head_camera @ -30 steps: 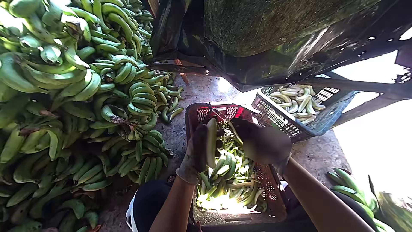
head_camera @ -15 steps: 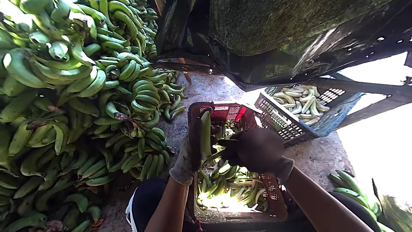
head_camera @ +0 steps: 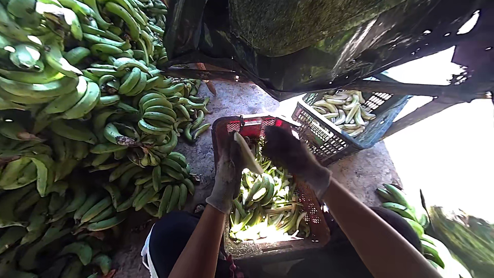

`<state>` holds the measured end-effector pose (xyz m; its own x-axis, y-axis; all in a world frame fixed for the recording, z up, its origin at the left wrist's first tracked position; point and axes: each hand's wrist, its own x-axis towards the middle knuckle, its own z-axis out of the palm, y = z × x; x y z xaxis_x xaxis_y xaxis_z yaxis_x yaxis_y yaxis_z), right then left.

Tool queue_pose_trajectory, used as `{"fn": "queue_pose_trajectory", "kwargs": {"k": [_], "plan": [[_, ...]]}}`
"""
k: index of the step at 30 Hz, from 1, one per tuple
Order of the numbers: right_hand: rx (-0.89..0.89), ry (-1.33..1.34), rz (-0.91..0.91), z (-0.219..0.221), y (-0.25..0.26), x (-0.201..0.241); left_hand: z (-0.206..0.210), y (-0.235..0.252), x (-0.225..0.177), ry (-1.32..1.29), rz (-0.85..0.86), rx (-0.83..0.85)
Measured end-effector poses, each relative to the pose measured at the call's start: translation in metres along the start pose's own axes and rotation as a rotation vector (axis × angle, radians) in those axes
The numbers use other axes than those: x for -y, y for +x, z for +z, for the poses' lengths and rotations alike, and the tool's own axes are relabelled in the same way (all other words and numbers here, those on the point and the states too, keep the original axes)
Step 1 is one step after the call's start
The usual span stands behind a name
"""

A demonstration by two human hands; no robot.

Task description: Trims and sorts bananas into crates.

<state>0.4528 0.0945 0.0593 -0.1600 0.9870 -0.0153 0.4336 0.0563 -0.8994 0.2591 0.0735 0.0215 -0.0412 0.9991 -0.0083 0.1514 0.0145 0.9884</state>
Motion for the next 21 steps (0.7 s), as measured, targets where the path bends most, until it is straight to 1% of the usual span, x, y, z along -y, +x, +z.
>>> {"fn": "queue_pose_trajectory", "kwargs": {"k": [2,3,5,6,7,8,9,10,11,12,13,14,15,16,17,19,21], "plan": [[0.080,-0.237,-0.002,0.016,-0.004,-0.008,0.016,-0.005,0.004,-0.242,-0.038,0.102],[0.122,-0.303,0.033,0.018,-0.003,-0.015,0.022,-0.005,0.006,-0.333,-0.075,0.167],[0.160,-0.332,0.103,0.006,0.001,-0.030,0.032,0.001,0.016,-0.392,-0.162,0.267],[0.132,-0.352,0.103,-0.008,0.003,-0.035,0.037,0.006,0.022,-0.352,-0.191,0.311],[0.033,-0.403,0.058,-0.026,0.004,-0.040,0.041,0.011,0.030,-0.223,-0.206,0.355],[-0.111,-0.493,0.005,-0.047,0.003,-0.046,0.046,0.013,0.039,-0.007,-0.221,0.414],[-0.284,-0.568,-0.026,-0.070,-0.001,-0.047,0.053,0.012,0.048,0.264,-0.238,0.484],[-0.413,-0.619,-0.010,-0.091,-0.008,-0.041,0.063,0.010,0.057,0.564,-0.249,0.577],[-0.491,-0.611,0.031,-0.110,-0.012,-0.033,0.075,0.005,0.070,0.834,-0.288,0.665],[-0.555,-0.588,0.055,-0.122,-0.017,-0.030,0.088,-0.001,0.086,1.042,-0.357,0.728],[-0.588,-0.531,0.068,-0.125,-0.021,-0.032,0.100,-0.008,0.103,1.185,-0.439,0.751],[-0.570,-0.447,0.073,-0.121,-0.024,-0.033,0.110,-0.013,0.122,1.291,-0.507,0.737],[-0.471,-0.325,0.090,-0.114,-0.023,-0.032,0.117,-0.018,0.141,1.338,-0.537,0.693],[-0.358,-0.231,0.131,-0.105,-0.021,-0.035,0.119,-0.020,0.155,1.319,-0.541,0.649],[-0.208,-0.170,0.184,-0.097,-0.019,-0.038,0.119,-0.018,0.162,1.274,-0.532,0.614],[0.071,-0.141,0.298,-0.082,-0.014,-0.045,0.107,-0.014,0.160,1.146,-0.545,0.565],[0.225,-0.078,0.395,-0.069,-0.014,-0.048,0.089,-0.009,0.145,0.996,-0.547,0.548]]}}
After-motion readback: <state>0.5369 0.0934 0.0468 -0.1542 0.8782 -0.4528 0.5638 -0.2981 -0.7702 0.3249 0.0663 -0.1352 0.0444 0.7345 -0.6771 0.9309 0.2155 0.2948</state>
